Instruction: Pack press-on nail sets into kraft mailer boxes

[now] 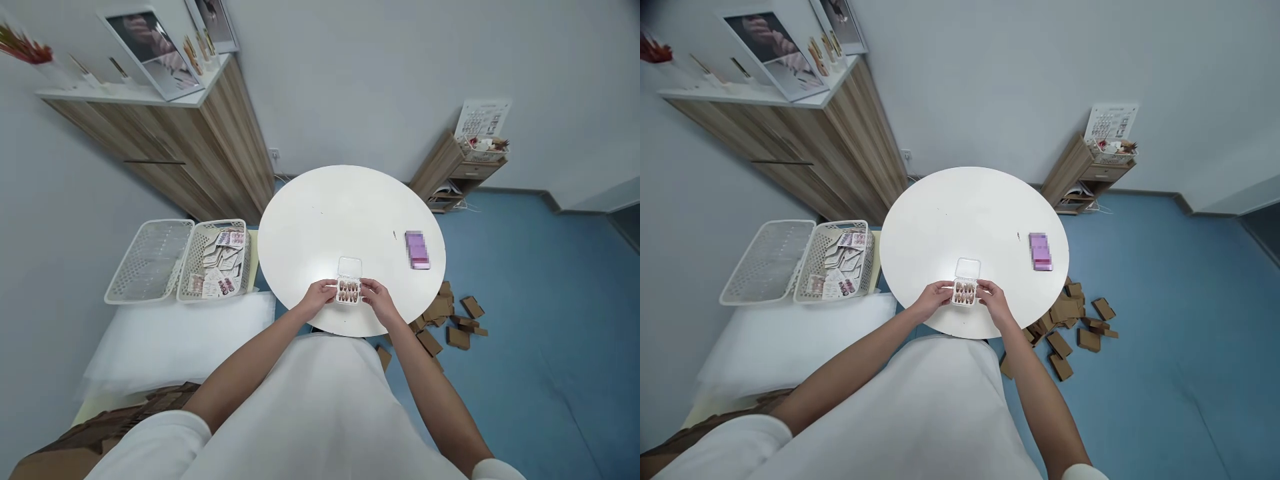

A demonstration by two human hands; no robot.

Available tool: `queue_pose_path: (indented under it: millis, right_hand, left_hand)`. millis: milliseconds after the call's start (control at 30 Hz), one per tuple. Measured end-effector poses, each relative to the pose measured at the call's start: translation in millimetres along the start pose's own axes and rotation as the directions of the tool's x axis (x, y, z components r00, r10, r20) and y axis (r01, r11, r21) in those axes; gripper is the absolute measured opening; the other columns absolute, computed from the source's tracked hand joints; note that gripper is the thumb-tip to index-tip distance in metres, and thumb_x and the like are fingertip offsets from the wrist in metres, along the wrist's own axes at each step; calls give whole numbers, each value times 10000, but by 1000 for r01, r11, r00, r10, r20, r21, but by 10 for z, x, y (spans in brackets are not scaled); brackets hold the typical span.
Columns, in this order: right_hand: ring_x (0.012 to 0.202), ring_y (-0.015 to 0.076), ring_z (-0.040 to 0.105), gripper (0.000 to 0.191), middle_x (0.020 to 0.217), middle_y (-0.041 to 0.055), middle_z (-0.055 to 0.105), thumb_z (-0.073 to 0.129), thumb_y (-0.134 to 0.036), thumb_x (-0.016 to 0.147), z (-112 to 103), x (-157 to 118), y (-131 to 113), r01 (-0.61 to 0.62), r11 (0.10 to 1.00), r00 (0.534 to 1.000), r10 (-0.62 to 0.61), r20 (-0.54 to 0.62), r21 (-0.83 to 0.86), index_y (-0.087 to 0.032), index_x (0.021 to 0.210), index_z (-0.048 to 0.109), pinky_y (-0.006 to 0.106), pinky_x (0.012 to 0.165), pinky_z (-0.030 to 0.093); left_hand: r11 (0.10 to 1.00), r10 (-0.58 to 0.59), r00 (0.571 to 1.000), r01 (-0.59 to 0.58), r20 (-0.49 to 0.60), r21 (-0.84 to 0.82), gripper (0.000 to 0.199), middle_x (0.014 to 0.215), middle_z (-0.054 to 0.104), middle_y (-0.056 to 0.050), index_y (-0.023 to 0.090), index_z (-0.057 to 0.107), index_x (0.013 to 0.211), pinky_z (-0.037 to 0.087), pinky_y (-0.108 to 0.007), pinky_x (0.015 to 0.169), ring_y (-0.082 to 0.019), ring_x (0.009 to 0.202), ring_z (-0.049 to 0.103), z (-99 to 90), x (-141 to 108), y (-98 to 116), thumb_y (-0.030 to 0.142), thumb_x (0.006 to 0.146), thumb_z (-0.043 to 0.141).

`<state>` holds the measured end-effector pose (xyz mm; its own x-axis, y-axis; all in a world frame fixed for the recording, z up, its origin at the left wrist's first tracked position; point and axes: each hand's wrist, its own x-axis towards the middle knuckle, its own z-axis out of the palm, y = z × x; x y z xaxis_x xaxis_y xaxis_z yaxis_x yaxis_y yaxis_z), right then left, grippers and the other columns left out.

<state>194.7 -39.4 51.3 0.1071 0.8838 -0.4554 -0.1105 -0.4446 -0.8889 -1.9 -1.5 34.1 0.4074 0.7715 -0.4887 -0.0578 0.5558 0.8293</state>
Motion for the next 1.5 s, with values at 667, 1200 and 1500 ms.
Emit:
queue_pose_path:
  millis: [667, 1200, 1500]
  right_hand:
    - [839, 167, 612, 371, 1083, 51, 616, 593, -397, 686, -42, -106, -159, 69, 994, 995, -74, 64, 83, -259, 1030, 568, 322, 684, 493]
    - [1048, 210, 530, 538, 1223, 72, 516, 642, -328, 645, -562, -157, -106, 110, 983, 988, -124, 89, 149, -246, 1158, 503, 353, 807, 476]
    - [1009, 202, 552, 511, 1188, 67, 528, 590, -395, 705, -795, -141, -112, 68, 991, 988, -83, 131, 116, -280, 1183, 451, 335, 751, 504]
  left_hand:
    - [976, -81, 982, 113, 172, -187, 329, 788, 596, -42, 158, 630, 949, 433, -225, 646, -63, 645, 512, 172, -231, 42, 282, 654, 709]
    - [986, -59, 998, 64, 38, -154, 377, 924, 598, -85, 178, 615, 929, 430, -272, 703, -143, 803, 545, 868, -188, 40, 498, 749, 531]
    - [991, 25, 997, -17, -67, 129, 369, 919, 610, -63, 178, 613, 936, 395, -279, 743, -139, 803, 545, 1063, -198, -44, 468, 708, 584]
